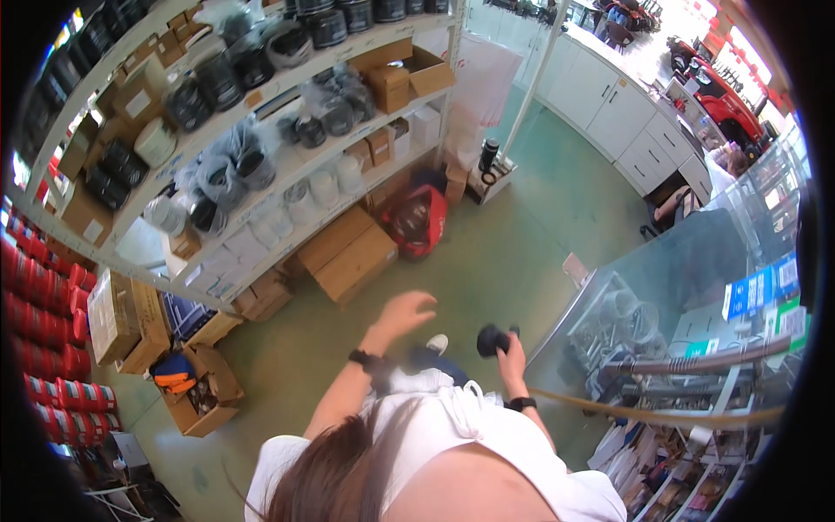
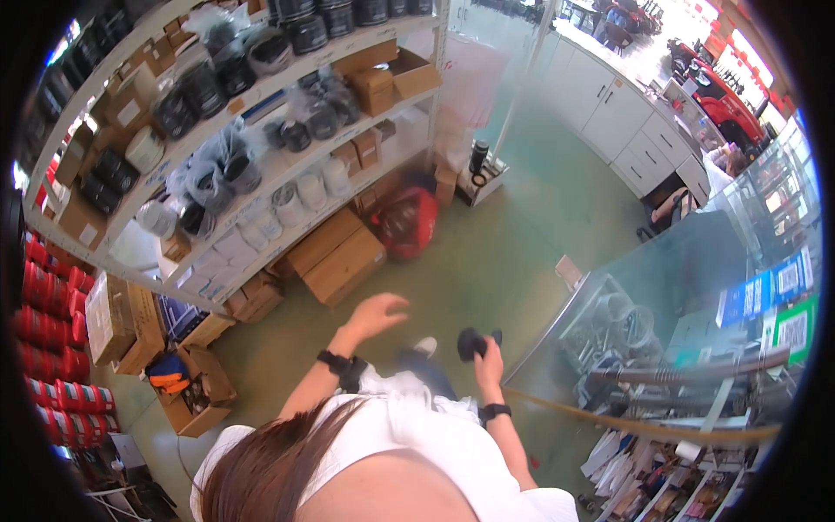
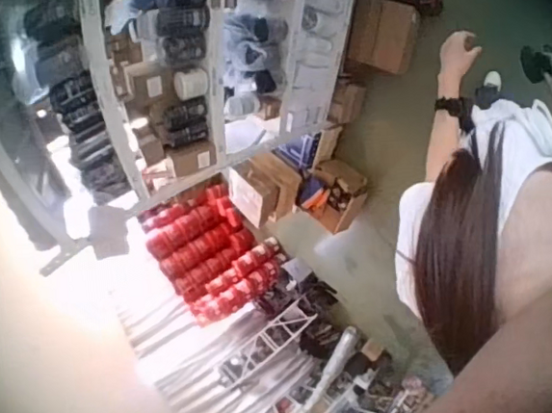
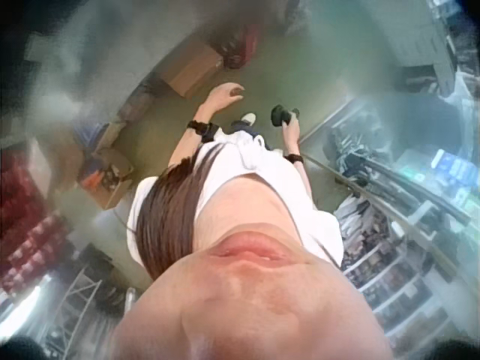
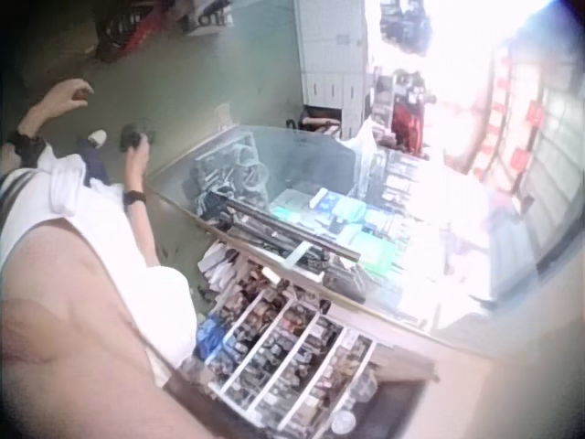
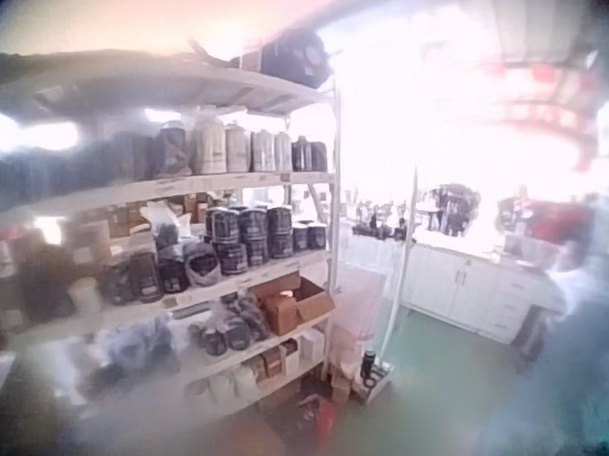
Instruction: The person retrieves a black cloth from a shelf, carries it through a showroom area past tractors, and enters a small room where they rinse the cloth in a sink under running water and then apply a cleaning solution to the cloth using a spray bottle.
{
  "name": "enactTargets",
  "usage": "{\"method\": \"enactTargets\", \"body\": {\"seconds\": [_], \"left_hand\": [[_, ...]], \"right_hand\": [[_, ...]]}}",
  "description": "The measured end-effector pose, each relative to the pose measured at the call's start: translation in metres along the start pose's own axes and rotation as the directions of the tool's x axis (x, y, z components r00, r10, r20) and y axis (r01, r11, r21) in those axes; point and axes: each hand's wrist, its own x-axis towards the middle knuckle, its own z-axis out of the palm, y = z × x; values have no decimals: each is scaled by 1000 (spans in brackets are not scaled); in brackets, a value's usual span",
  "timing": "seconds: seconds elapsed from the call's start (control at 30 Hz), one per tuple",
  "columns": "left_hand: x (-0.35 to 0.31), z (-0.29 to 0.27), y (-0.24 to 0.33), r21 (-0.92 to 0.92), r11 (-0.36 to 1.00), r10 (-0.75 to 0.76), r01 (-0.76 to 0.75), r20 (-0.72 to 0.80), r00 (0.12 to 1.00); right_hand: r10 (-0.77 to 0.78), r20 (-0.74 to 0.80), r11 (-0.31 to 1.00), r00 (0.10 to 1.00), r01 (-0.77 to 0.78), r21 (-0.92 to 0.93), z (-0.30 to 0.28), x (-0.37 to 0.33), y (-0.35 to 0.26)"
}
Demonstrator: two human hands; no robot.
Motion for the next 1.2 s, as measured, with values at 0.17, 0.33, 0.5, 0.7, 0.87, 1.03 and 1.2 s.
{"method": "enactTargets", "body": {"seconds": [0.17,0.33,0.5,0.7,0.87,1.03,1.2], "left_hand": [[59,-26,16,61,998,28,-23,-78,997],[141,-49,33,178,984,99,-12,-487,868],[201,-39,21,54,998,-1,41,-601,799],[342,-58,47,-49,994,54,-100,-571,819],[449,-50,103,0,976,187,-217,-505,843],[485,-16,100,-93,996,-44,16,-308,950],[573,-19,107,97,991,-13,89,-602,798]], "right_hand": [[-333,53,914,942,308,265,-24,142,-134],[-444,131,828,886,350,439,-45,230,-196],[-577,354,694,736,214,687,-30,305,-157],[-450,692,852,564,38,522,-67,406,-118],[-359,614,870,703,14,493,-119,533,-69],[-423,403,881,811,265,392,-143,629,-62],[-547,474,837,690,449,313,-139,671,-35]]}}
